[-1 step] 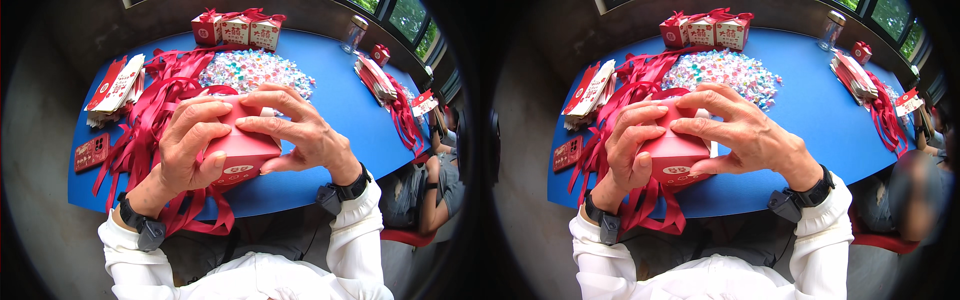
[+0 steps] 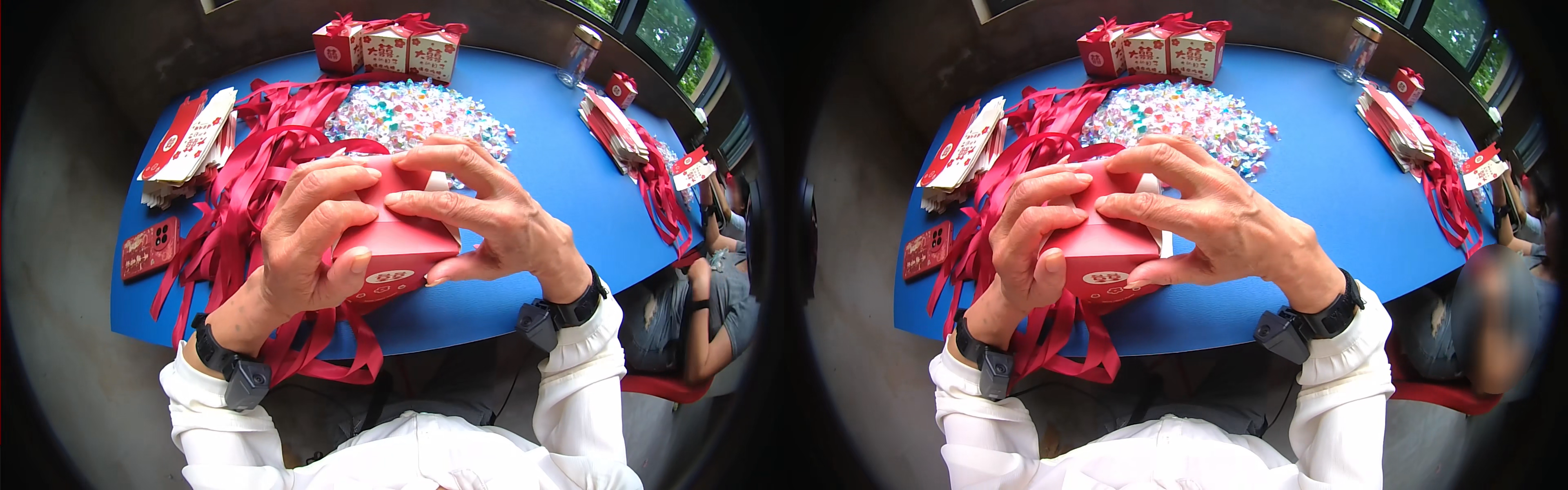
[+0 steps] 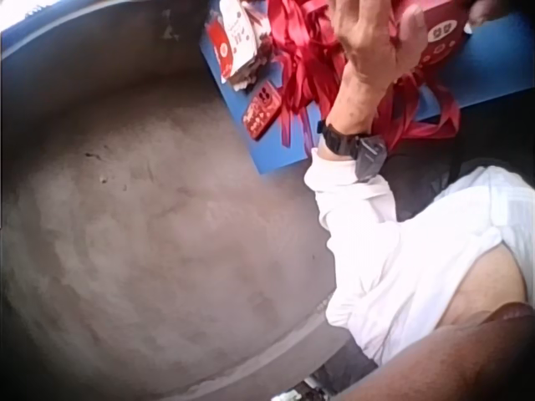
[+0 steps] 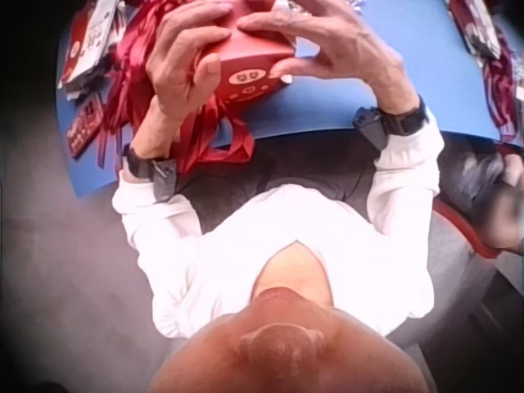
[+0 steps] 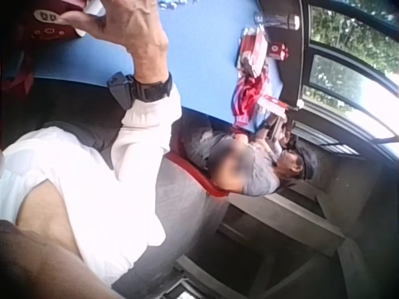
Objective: Assembling a decorative paper gift box, filling it with small colorful stars, and tying it with a red ribbon.
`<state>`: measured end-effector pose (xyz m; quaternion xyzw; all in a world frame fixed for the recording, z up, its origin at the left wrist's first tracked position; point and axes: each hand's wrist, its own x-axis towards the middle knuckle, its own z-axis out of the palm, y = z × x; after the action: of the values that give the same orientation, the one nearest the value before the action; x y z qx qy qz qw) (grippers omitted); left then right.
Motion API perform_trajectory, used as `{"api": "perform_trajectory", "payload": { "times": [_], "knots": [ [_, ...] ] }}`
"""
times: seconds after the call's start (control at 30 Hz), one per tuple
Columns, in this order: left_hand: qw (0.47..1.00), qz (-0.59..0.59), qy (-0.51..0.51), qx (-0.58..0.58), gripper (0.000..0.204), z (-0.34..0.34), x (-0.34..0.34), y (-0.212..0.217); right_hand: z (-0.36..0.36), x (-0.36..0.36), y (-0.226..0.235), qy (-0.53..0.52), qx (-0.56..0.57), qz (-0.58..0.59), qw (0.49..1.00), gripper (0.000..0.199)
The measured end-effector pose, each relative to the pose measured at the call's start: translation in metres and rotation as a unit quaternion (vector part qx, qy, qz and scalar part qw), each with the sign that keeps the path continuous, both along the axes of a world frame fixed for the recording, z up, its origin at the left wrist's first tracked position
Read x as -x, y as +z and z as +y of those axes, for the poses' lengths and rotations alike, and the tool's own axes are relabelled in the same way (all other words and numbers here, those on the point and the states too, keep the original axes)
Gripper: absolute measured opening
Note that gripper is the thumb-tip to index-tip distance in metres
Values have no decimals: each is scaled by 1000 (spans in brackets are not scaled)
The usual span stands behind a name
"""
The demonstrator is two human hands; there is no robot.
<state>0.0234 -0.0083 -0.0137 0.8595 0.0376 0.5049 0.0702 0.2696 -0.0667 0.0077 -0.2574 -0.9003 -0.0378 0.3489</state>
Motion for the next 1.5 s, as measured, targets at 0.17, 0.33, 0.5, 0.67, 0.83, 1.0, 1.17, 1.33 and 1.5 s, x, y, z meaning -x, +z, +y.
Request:
{"api": "perform_trajectory", "payload": {
  "times": [0.17,0.33,0.5,0.67,0.83,1.0,1.17,1.33,1.5],
  "knots": [
    [1000,-3,-20,17,37,-1,-1,-2,-9,0,5,-32,25,-27,999,71],
    [1000,0,-26,15,39,-2,-1,-3,-9,0,11,-35,14,-56,998,73],
    [999,11,-21,30,46,1,-3,-7,-4,-1,6,22,67,1,998,64],
    [997,52,-4,52,63,5,-5,-8,0,-6,-2,38,106,-17,994,87],
    [995,73,-17,72,76,5,-5,-6,-1,-1,-2,-5,89,-48,995,96],
    [993,91,-19,67,81,6,-8,-5,-7,-2,1,-40,76,-87,992,89],
    [994,72,-41,65,83,9,-6,-7,-4,-3,-4,-3,100,15,995,95],
    [992,94,-35,72,85,8,-3,-2,0,2,-3,17,67,3,998,94],
    [993,88,-21,70,87,3,-4,0,-1,2,-10,7,56,-8,998,105]
  ]
}}
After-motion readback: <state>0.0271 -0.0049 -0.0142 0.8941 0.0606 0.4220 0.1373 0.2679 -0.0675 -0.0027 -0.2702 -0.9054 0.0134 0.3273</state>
